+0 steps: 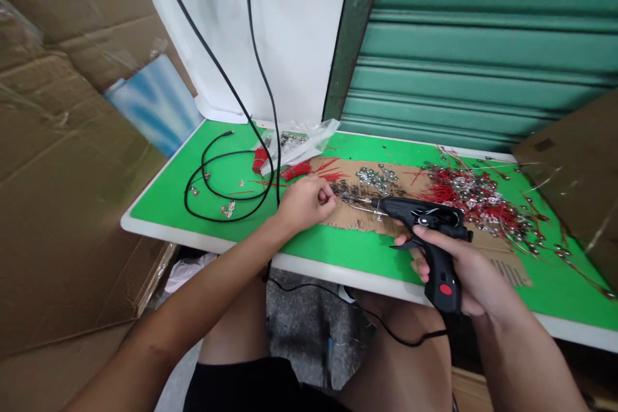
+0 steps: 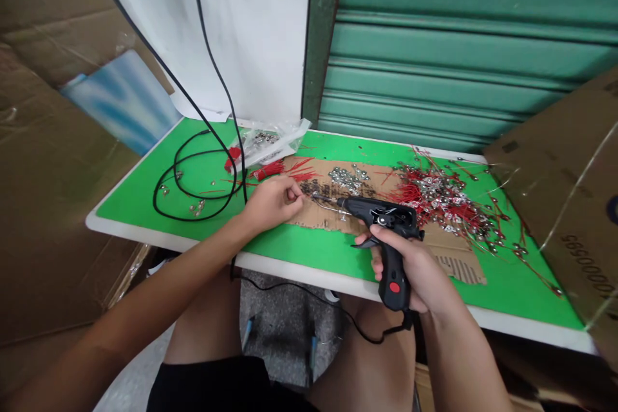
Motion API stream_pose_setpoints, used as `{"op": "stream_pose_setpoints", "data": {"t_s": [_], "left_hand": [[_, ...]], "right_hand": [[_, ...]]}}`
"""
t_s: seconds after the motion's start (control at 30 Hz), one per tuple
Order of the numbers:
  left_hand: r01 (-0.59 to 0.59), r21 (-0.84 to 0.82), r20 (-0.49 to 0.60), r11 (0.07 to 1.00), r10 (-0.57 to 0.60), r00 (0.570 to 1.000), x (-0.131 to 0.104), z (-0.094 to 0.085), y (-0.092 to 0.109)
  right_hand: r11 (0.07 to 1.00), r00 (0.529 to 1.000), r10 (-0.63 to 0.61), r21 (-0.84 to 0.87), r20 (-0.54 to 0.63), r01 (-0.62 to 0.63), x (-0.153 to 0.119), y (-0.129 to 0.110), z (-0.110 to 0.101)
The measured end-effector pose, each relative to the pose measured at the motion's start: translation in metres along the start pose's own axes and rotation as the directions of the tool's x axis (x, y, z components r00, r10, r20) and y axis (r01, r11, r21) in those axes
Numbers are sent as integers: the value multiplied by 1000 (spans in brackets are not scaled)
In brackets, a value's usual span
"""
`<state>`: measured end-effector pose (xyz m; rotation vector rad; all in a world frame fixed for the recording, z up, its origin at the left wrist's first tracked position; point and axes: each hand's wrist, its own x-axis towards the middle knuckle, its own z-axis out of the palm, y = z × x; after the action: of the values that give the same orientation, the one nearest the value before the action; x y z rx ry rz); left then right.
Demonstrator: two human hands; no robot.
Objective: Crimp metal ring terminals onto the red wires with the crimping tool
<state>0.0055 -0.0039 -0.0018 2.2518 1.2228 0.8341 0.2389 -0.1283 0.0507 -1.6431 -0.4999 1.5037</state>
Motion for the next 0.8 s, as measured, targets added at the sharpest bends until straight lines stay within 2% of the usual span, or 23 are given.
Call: {"op": "stream_pose_setpoints", "data": {"t_s": [0.2, 0.47, 0.63, 0.8], "left_hand": [[13, 15, -2, 1000, -13, 1000, 0, 1, 0], [27, 21, 12, 999, -28, 1000, 0, -1, 2], [14, 17, 10, 1000, -14, 1000, 0, 0, 3], [23, 11, 2, 1000, -23, 1000, 0, 0, 3]], "right_hand": [[998, 999, 43, 55, -2, -43, 0, 1, 3], [999, 1000, -22, -37, -22, 21, 0, 2, 1], [999, 998, -36, 15, 43, 36, 2, 2, 0], [997, 997, -57, 55, 45, 55, 1, 2, 1]]}}
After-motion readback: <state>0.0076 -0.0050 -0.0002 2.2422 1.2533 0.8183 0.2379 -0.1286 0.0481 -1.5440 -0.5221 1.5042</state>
